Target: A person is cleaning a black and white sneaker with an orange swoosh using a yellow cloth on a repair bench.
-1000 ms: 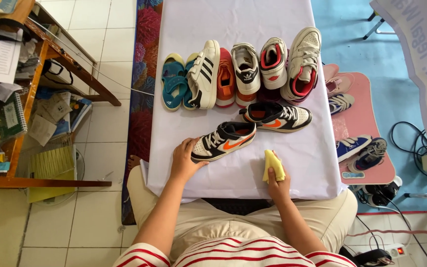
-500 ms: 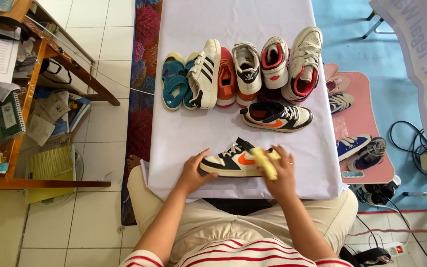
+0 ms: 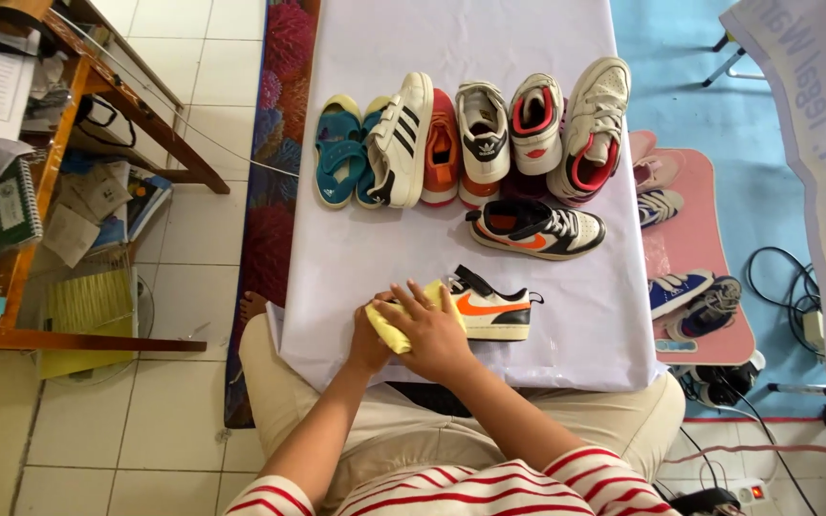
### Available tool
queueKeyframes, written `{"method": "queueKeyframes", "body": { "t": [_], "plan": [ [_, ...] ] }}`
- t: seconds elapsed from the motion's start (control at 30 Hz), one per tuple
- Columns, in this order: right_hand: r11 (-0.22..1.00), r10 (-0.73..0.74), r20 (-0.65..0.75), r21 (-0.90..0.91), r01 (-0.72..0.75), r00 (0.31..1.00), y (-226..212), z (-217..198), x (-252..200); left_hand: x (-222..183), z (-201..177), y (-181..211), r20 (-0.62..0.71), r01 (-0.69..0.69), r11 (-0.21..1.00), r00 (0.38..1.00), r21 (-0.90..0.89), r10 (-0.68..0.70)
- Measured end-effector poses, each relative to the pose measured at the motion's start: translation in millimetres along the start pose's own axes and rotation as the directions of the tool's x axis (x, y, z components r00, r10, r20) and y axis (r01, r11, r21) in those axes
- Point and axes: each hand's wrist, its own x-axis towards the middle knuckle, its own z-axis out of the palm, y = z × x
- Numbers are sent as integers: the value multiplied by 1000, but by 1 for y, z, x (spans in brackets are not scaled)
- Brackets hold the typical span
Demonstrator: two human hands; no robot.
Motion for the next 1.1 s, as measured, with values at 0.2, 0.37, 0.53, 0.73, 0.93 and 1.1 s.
{"method": "queueKeyframes", "body": {
  "t": [0.2, 0.37, 0.53, 0.73, 0.93, 1.1],
  "plan": [
    [988, 153, -168, 40, -149, 974, 36, 1, -38, -4, -21, 33, 5, -25, 999, 1000, -40, 25],
    [890, 454, -403, 170, -422, 795, 97, 4, -88, -1, -18, 33, 16, 48, 998, 999, -50, -48],
    [565, 781, -242, 665, -488, 575, 100, -3, -108, 1, -12, 28, -15, 48, 998, 999, -29, -48],
    [643, 711, -172, 550, -533, 682, 93, -13, -95, 1, -13, 29, -8, 63, 998, 998, -23, -64],
    [822, 554, -87, 215, -528, 828, 68, -33, -59, 3, -15, 35, 10, 93, 995, 996, -37, -93],
    [903, 426, 18, 61, -426, 905, 35, -38, -25, 2, -15, 35, 10, 113, 993, 994, -31, -113]
  ]
}}
